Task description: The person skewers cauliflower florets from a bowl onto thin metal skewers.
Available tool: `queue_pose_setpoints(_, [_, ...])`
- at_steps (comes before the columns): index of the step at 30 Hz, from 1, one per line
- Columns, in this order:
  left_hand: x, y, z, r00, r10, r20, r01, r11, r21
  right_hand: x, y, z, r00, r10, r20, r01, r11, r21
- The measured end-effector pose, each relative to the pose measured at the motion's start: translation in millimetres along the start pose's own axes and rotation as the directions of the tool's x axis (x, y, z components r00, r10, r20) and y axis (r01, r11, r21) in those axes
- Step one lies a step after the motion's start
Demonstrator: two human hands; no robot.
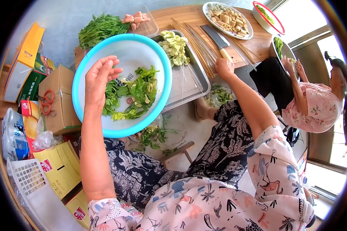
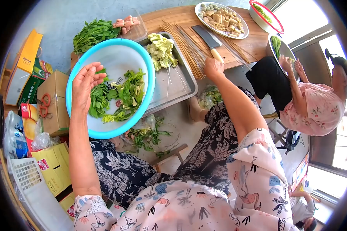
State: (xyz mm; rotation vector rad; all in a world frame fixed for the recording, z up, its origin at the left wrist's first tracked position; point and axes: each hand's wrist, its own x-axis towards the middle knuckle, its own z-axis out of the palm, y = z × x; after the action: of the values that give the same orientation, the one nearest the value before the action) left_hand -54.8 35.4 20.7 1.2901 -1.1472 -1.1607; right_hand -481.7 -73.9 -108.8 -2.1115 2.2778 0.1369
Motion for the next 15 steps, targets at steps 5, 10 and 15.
queue_pose_setpoints(5, [-1.1,-1.5,-3.5,1.0,0.006,0.007,-0.006,1.0,0.013,-4.5,-1.3,-6.5,1.0,0.005,0.007,-0.005,1.0,-0.012])
queue_pose_setpoints(10, [-1.5,-1.3,-8.0,1.0,0.012,0.007,-0.012,0.999,0.03,8.0,14.7,-5.0,0.996,0.091,-0.017,-0.084,0.966,0.245])
queue_pose_setpoints(15, [-2.7,0.1,-8.9,1.0,0.018,0.01,-0.018,0.999,0.027,15.1,30.2,-7.2,0.999,0.051,-0.006,-0.045,0.93,0.364])
